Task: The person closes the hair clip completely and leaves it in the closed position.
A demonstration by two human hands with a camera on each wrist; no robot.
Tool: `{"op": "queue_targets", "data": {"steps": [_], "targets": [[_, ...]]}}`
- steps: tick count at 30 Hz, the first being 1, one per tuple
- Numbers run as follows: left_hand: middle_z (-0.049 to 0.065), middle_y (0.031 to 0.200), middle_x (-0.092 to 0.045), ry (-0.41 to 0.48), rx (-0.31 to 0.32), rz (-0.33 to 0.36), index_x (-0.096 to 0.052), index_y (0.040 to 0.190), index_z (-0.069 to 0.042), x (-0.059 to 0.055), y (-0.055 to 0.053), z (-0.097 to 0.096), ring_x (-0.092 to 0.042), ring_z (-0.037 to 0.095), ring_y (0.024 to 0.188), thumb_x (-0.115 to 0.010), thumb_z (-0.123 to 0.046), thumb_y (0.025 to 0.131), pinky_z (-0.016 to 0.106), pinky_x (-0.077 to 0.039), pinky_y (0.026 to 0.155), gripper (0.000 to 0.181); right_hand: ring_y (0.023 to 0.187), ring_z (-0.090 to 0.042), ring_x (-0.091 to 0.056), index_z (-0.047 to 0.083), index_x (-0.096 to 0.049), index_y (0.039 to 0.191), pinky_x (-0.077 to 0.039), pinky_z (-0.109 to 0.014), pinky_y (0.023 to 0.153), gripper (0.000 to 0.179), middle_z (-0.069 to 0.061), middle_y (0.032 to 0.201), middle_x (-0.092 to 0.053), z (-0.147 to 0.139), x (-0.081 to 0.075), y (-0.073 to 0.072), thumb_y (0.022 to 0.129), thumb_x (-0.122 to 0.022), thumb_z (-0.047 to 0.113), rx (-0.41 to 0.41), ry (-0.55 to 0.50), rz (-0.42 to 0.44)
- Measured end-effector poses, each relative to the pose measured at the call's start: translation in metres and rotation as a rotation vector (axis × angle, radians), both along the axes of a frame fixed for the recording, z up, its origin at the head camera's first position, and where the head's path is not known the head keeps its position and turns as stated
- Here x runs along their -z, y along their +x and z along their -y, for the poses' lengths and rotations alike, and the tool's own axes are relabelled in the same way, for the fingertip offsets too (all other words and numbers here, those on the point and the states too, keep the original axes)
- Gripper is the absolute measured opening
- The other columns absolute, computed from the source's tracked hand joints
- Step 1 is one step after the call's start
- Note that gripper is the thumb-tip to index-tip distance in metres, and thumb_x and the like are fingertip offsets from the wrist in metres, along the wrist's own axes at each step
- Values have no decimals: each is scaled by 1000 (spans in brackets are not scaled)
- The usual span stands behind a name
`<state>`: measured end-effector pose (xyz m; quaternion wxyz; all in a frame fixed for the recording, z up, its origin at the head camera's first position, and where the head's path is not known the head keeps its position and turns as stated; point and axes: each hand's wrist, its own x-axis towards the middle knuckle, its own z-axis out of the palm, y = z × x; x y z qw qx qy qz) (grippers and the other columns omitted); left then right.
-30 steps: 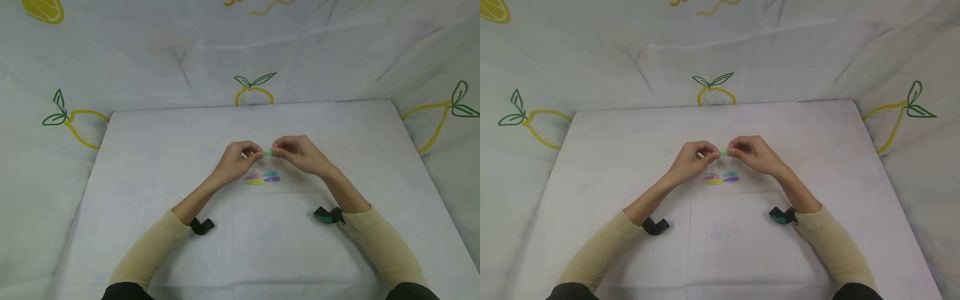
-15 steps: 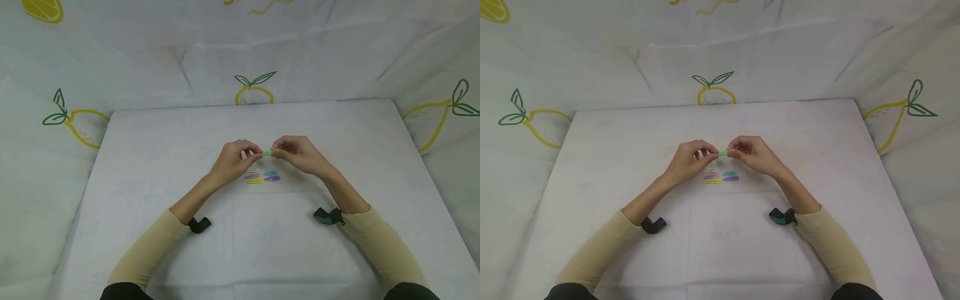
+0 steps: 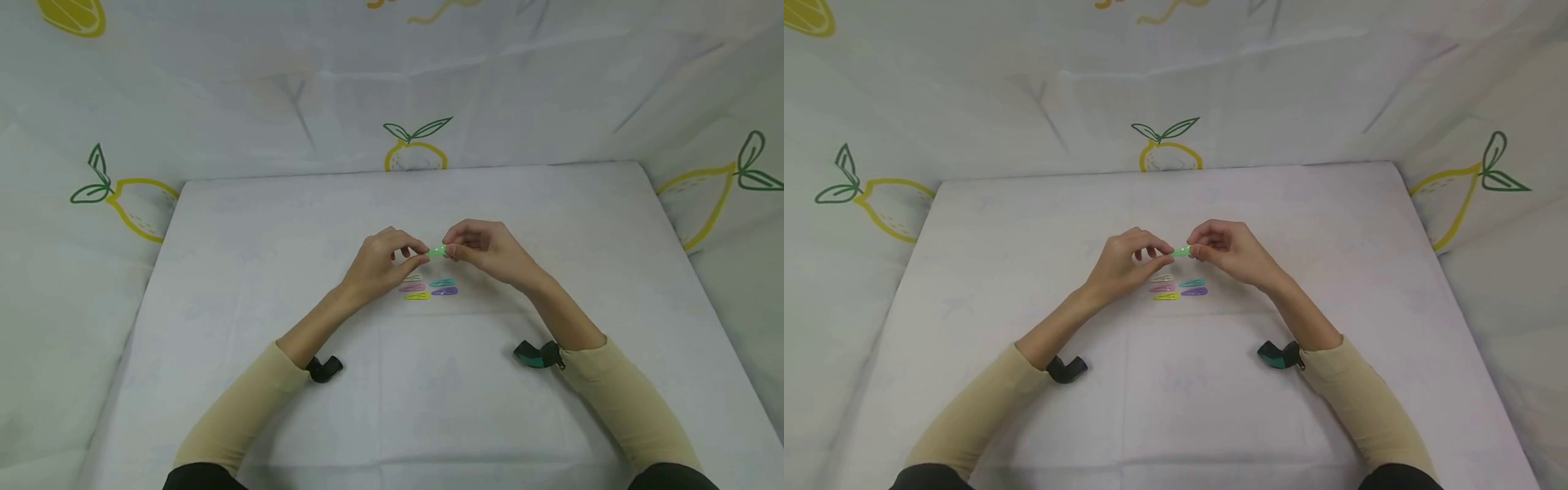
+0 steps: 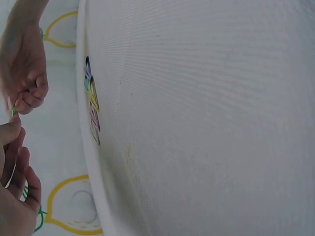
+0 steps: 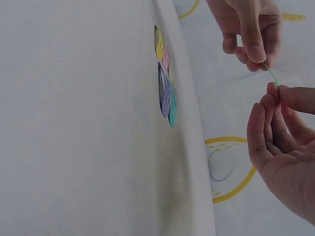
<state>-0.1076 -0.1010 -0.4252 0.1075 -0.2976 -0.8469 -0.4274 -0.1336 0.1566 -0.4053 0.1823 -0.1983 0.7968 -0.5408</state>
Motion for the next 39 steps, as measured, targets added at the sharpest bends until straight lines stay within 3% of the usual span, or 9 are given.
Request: {"op": "queue_targets", "data": {"steps": [10, 16, 21, 27, 34, 39], "targets": [[6, 94, -84, 28, 7, -14, -84, 99, -6, 3, 0, 1, -71, 20, 83, -86, -13, 93, 31, -54, 70, 9, 98, -34, -73, -1, -72, 120, -60, -22, 86, 19, -15, 104, -75, -3, 1, 1, 101, -72, 5, -10, -12, 3], [6, 95, -84, 37, -2, 47, -84, 99, -5, 6, -1, 1, -71, 19, 83, -86, -13, 94, 27, -53, 70, 10, 102, -38, -73, 0, -73, 121, -60, -20, 87, 21, -21, 110, -76, -4, 1, 1, 101, -71, 5, -29, 21, -16], [7, 97, -84, 45, -17, 103, -84, 100, -5, 6, -3, 0, -71, 18, 83, -85, -14, 95, 25, -52, 70, 11, 96, -28, -73, 1, -76, 118, -59, -19, 85, 18, -14, 104, -76, -4, 1, 1, 101, -74, 9, -22, 74, -75], [8, 97, -84, 27, -20, 143, -84, 100, -5, 8, -3, 0, -71, 19, 83, -85, -15, 95, 34, -57, 73, 11, 93, -18, -70, 4, -78, 113, -56, -18, 87, 13, -12, 103, -78, -5, 0, 0, 101, -74, 8, -28, 143, -115], [7, 96, -84, 5, -30, 155, -84, 100, -6, 9, -3, -2, -70, 17, 83, -85, -15, 95, 22, -47, 72, 11, 94, -18, -70, 4, -79, 113, -55, -16, 89, 15, -12, 104, -80, -6, 3, 0, 100, -72, 2, -39, 157, -130], [6, 97, -84, -14, -32, 167, -84, 101, -6, 9, -3, -2, -70, 17, 83, -85, -14, 94, 21, -45, 72, 10, 93, -19, -70, 3, -78, 112, -55, -16, 89, 16, -14, 104, -81, -6, 5, -2, 99, -70, -1, -51, 166, -125]]}}
